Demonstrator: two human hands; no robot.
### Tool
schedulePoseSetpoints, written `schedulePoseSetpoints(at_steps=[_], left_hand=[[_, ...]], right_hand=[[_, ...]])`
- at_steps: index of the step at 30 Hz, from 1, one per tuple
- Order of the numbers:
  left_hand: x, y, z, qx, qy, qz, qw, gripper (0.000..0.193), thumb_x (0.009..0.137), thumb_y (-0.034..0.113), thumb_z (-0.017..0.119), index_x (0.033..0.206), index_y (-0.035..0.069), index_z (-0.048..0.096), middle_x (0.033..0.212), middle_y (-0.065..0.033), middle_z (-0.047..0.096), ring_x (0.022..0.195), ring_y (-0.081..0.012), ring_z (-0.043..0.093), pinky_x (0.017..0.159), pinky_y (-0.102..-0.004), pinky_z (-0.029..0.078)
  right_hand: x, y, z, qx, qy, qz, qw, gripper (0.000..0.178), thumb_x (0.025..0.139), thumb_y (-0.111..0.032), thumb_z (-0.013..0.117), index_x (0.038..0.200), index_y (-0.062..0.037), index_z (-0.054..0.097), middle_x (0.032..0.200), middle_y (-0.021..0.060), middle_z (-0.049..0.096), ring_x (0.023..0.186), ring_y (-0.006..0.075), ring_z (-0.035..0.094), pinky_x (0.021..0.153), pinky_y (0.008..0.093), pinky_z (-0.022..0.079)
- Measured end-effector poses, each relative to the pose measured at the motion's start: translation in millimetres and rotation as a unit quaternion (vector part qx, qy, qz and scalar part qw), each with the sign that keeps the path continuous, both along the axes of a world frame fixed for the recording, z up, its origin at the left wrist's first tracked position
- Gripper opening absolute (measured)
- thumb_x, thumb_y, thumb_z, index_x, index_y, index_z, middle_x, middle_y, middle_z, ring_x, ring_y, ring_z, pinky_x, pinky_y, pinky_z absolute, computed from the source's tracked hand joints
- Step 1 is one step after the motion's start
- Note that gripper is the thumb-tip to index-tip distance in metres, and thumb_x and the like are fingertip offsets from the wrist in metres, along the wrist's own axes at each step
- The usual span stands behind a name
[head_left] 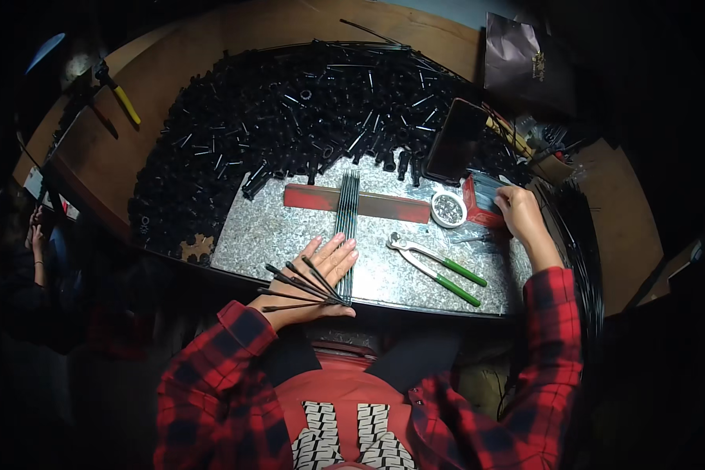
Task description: Assembling bundles of black wires by aligning them in a jig, measuring lengths, and crimping components onto them.
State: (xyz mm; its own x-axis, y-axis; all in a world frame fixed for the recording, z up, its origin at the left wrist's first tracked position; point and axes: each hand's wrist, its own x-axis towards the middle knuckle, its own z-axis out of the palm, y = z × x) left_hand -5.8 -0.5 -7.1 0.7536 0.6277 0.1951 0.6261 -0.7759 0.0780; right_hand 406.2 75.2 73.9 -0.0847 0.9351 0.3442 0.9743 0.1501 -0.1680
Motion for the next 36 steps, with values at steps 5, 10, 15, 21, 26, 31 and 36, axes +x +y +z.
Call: schedulePoseSetpoints(at_steps=[5, 10, 15, 21, 26, 31, 36], left_hand=[[-1, 2, -4, 0.012, -0.06, -0.028, 0.998, 0.087, 0.079, 0.062, 0.059, 0.138, -0.001, 0.042, 0.148, -0.0134, 0.036, 0.139, -0.0298, 0.029, 0.113, -0.0465, 0.024], [-4, 3, -3, 0.038, -0.053, -0.022, 0.998, 0.082, 0.077, 0.055, 0.064, 0.14, 0.007, 0.042, 0.146, -0.0127, 0.038, 0.138, -0.0304, 0.032, 0.111, -0.0469, 0.027], [-4, 8, -11, 0.067, -0.061, -0.039, 0.995, 0.08, 0.074, 0.051, 0.068, 0.14, 0.014, 0.042, 0.146, -0.0124, 0.038, 0.138, -0.0311, 0.031, 0.111, -0.0481, 0.029], [-4, 5, -6, 0.049, -0.076, -0.036, 0.995, 0.081, 0.075, 0.051, 0.067, 0.14, 0.01, 0.042, 0.146, -0.0139, 0.039, 0.138, -0.0313, 0.032, 0.11, -0.048, 0.029], [-8, -1, -2, 0.034, -0.082, -0.034, 0.995, 0.086, 0.072, 0.053, 0.069, 0.139, 0.008, 0.041, 0.145, -0.0138, 0.039, 0.137, -0.0321, 0.032, 0.11, -0.0484, 0.029], [-3, 1, 3, 0.0, -0.067, -0.043, 0.997, 0.092, 0.067, 0.054, 0.072, 0.14, 0.008, 0.041, 0.145, -0.0117, 0.039, 0.138, -0.0319, 0.031, 0.111, -0.0488, 0.028], [-4, -1, 2, 0.006, -0.072, -0.044, 0.996, 0.085, 0.077, 0.059, 0.059, 0.139, 0.003, 0.042, 0.144, -0.0125, 0.041, 0.138, -0.0307, 0.032, 0.111, -0.049, 0.027]], right_hand=[[42, 28, -35, -0.008, -0.068, -0.008, 0.998, 0.015, 0.078, -0.008, 0.066, 0.091, -0.0012, 0.07, 0.095, 0.0228, 0.066, 0.09, 0.0396, 0.063, 0.08, 0.0434, 0.051], [22, 24, -25, 0.015, -0.137, 0.011, 0.99, 0.008, 0.078, -0.008, 0.063, 0.081, -0.0018, 0.068, 0.087, 0.0192, 0.064, 0.084, 0.0383, 0.063, 0.074, 0.0446, 0.05], [16, 20, -21, 0.034, -0.135, 0.022, 0.99, 0.006, 0.078, -0.005, 0.063, 0.082, 0.0002, 0.062, 0.086, 0.0184, 0.062, 0.083, 0.0389, 0.061, 0.072, 0.045, 0.049], [14, 18, -13, 0.07, -0.12, 0.015, 0.99, 0.006, 0.079, 0.001, 0.058, 0.082, 0.001, 0.053, 0.084, 0.0202, 0.058, 0.082, 0.0413, 0.057, 0.069, 0.0478, 0.045], [-62, 18, -13, 0.127, -0.006, 0.126, 0.984, 0.018, 0.077, 0.008, 0.053, 0.092, -0.0015, 0.054, 0.088, 0.0197, 0.059, 0.084, 0.0408, 0.058, 0.072, 0.0457, 0.047], [-131, 24, -19, 0.081, -0.023, 0.231, 0.969, 0.035, 0.074, 0.01, 0.051, 0.105, -0.005, 0.06, 0.089, 0.0152, 0.058, 0.085, 0.0356, 0.06, 0.072, 0.0417, 0.05], [-162, 44, -42, 0.072, -0.067, 0.254, 0.962, 0.031, 0.079, -0.004, 0.051, 0.107, -0.0086, 0.064, 0.083, 0.0112, 0.058, 0.08, 0.0292, 0.062, 0.066, 0.0382, 0.051]])
